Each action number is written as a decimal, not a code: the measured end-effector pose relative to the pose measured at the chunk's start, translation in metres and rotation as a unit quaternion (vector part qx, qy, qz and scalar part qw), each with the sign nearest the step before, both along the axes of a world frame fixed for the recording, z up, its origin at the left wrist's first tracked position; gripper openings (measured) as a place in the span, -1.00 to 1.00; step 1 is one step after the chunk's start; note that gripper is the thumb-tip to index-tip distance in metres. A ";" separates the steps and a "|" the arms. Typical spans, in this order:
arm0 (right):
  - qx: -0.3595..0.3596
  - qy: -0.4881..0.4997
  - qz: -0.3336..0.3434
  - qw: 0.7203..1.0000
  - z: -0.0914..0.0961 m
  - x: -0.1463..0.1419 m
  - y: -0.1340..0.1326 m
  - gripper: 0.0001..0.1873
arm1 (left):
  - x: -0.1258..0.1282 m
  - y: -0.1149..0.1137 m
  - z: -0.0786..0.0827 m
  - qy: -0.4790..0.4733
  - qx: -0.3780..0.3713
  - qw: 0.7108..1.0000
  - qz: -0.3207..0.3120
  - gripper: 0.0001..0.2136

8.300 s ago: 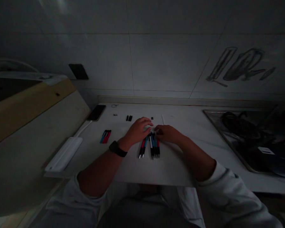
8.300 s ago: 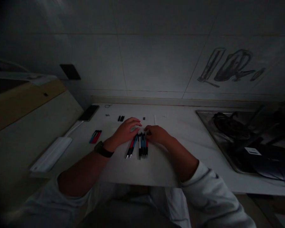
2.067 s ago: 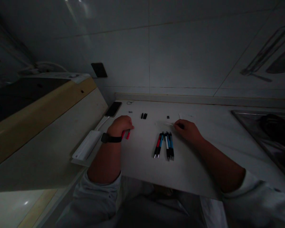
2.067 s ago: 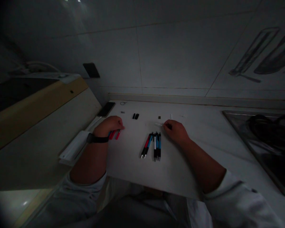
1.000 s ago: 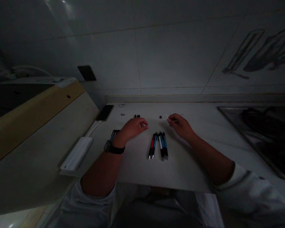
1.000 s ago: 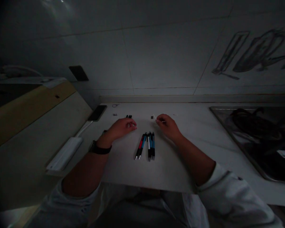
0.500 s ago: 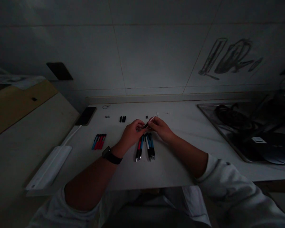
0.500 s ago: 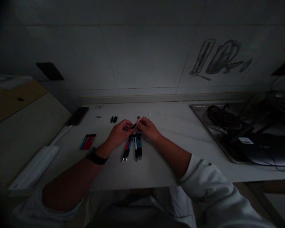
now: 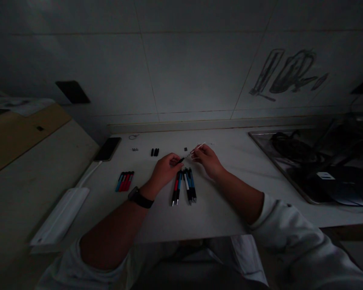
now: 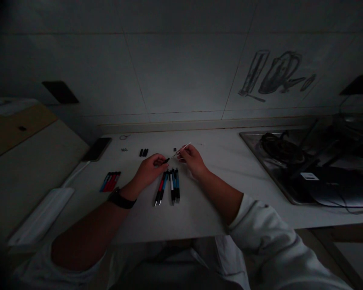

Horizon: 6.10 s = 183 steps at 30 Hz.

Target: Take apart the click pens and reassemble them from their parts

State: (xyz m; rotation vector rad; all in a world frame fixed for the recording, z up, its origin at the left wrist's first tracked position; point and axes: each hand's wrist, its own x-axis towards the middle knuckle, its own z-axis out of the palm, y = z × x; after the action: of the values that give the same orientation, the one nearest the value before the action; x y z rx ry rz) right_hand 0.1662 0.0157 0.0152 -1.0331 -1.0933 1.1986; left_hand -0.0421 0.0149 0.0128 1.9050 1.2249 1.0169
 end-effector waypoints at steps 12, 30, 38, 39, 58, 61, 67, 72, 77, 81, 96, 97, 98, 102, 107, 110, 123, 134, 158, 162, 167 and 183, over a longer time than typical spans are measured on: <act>0.012 -0.023 0.070 0.997 0.003 -0.010 -0.007 -0.54 | 0.006 0.001 0.000 -0.094 -0.015 0.995 -0.014 -0.83; 0.121 -0.182 -0.114 0.969 0.069 0.067 0.052 -0.75 | 0.002 0.002 0.000 -0.126 -0.039 0.991 -0.005 -0.81; 0.090 -0.448 -0.096 0.884 0.046 0.069 0.074 -0.82 | 0.001 0.001 -0.001 -0.125 -0.045 0.991 -0.018 -0.82; 0.073 -0.487 -0.091 0.866 0.041 0.069 0.075 -0.80 | 0.001 0.001 -0.002 -0.126 -0.049 0.991 -0.018 -0.82; -0.066 -0.695 -0.010 0.716 0.002 0.063 0.085 -0.70 | 0.001 0.000 -0.003 -0.172 -0.080 0.981 -0.041 -0.82; -0.065 -0.695 -0.006 0.716 0.003 0.063 0.085 -0.69 | 0.001 0.000 -0.003 -0.180 -0.081 0.979 -0.043 -0.81; -0.036 -0.684 -0.017 0.728 0.012 0.065 0.083 -0.68 | 0.000 -0.001 -0.001 -0.190 -0.089 0.977 -0.030 -0.79; -0.048 -0.692 -0.014 0.720 0.012 0.063 0.081 -0.64 | -0.001 0.000 0.000 -0.200 -0.098 0.974 -0.032 -0.78; -0.067 -0.694 0.004 0.716 0.008 0.062 0.082 -0.60 | 0.000 0.001 -0.003 -0.208 -0.103 0.972 -0.035 -0.78; -0.065 -0.692 0.004 0.719 0.008 0.061 0.083 -0.60 | -0.001 0.003 -0.005 -0.208 -0.103 0.972 -0.037 -0.77; 0.045 -0.413 0.135 0.900 0.037 0.026 0.056 -0.76 | 0.000 0.002 0.005 -0.279 -0.130 0.951 0.015 -0.69; 0.055 -0.369 0.175 0.911 0.039 0.019 0.052 -0.76 | 0.000 0.002 0.005 -0.287 -0.131 0.949 0.023 -0.69; 0.063 -0.333 0.204 0.918 0.040 0.012 0.048 -0.75 | 0.000 0.002 0.005 -0.292 -0.131 0.947 0.030 -0.69; 0.070 -0.258 0.242 0.933 0.042 -0.007 0.038 -0.71 | -0.001 0.003 0.004 -0.302 -0.121 0.945 0.038 -0.69; 0.071 -0.245 0.226 0.940 0.040 -0.011 0.038 -0.72 | -0.001 0.004 0.004 -0.298 -0.112 0.947 0.037 -0.68; 0.089 -0.266 0.181 0.943 0.047 -0.003 0.046 -0.72 | -0.003 0.004 0.008 -0.299 -0.103 0.947 0.050 -0.69; -0.036 -0.660 0.048 0.749 0.043 0.008 0.097 -0.83 | -0.016 0.011 0.018 -0.340 -0.069 0.934 0.082 -0.72; -0.015 -0.721 0.055 0.691 0.013 0.006 0.110 -0.71 | -0.016 0.012 0.018 -0.338 -0.073 0.935 0.082 -0.73; 0.003 -0.711 0.058 0.701 0.014 0.008 0.105 -0.78 | -0.019 0.012 0.022 -0.338 -0.079 0.935 0.078 -0.72; 0.035 -0.692 0.038 0.720 0.026 0.003 0.095 -0.77 | -0.021 0.015 0.022 -0.348 -0.072 0.931 0.084 -0.71; 0.115 -0.667 0.127 0.726 0.033 -0.032 0.070 -0.76 | -0.023 0.017 0.021 -0.352 -0.068 0.928 0.096 -0.70; 0.152 -0.680 0.158 0.699 0.026 -0.062 0.045 -0.80 | -0.025 0.018 0.022 -0.350 -0.057 0.931 0.084 -0.72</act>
State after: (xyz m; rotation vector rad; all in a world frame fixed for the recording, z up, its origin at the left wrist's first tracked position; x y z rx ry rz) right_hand 0.1043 0.0608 0.0411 -1.4897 -2.5968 0.2317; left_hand -0.0667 0.0334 0.0352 1.1809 0.9902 1.5070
